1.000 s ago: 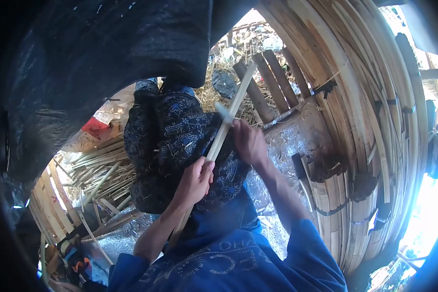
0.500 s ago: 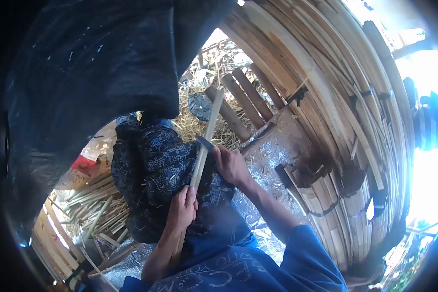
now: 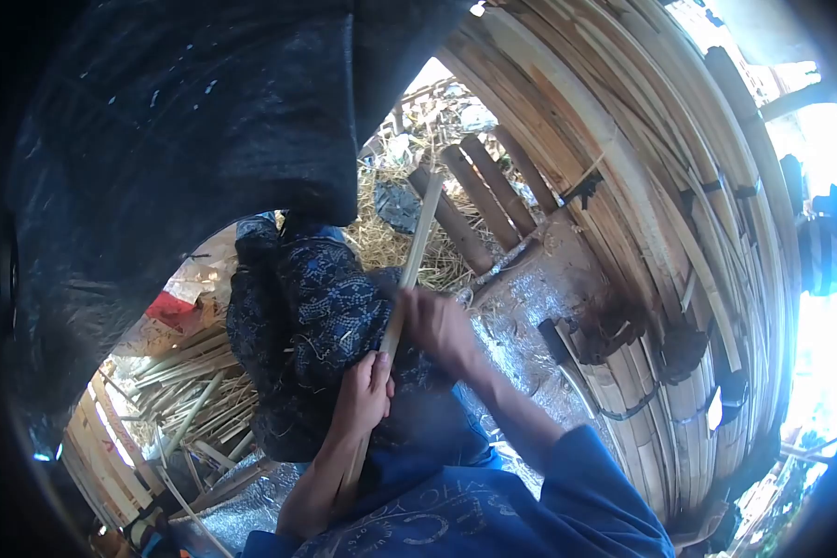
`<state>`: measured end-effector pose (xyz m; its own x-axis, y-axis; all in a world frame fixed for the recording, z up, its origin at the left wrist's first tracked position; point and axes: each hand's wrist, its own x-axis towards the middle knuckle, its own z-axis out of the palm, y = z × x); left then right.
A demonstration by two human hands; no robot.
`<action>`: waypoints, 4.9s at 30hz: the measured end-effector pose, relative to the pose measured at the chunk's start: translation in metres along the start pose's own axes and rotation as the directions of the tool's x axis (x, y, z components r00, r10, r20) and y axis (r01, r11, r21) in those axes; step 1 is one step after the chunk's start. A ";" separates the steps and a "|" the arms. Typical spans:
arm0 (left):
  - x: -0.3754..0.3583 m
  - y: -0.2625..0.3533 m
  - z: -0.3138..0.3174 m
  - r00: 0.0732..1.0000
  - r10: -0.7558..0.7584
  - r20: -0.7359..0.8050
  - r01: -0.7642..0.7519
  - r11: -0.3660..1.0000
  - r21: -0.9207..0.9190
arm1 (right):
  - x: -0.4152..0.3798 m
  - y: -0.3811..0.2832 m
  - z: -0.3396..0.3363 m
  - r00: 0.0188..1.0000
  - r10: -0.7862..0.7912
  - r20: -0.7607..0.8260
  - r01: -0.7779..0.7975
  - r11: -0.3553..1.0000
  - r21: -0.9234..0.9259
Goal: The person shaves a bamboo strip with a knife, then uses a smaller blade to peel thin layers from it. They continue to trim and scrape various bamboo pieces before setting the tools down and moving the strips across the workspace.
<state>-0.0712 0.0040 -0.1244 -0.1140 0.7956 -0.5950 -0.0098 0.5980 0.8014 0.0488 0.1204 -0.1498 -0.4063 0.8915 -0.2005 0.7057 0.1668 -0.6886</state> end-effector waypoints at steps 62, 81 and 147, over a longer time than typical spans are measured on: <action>-0.026 0.003 0.019 0.998 0.034 0.054 -0.049 0.950 0.310 | -0.075 0.013 -0.012 0.990 0.067 -0.125 -0.052 0.991 0.120; -0.021 -0.002 0.012 0.992 0.099 0.076 -0.120 0.923 0.366 | -0.072 0.013 0.003 0.968 0.146 -0.204 -0.123 0.985 0.117; -0.029 -0.007 0.009 0.988 0.152 -0.031 -0.131 0.927 0.351 | 0.042 0.098 -0.013 0.961 0.054 -0.273 -0.105 0.978 -0.179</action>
<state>-0.0588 -0.0228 -0.1133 -0.1449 0.8738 -0.4643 0.3543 0.4839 0.8002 0.1079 0.1793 -0.2166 -0.1943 0.9802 -0.0394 0.8368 0.1446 -0.5281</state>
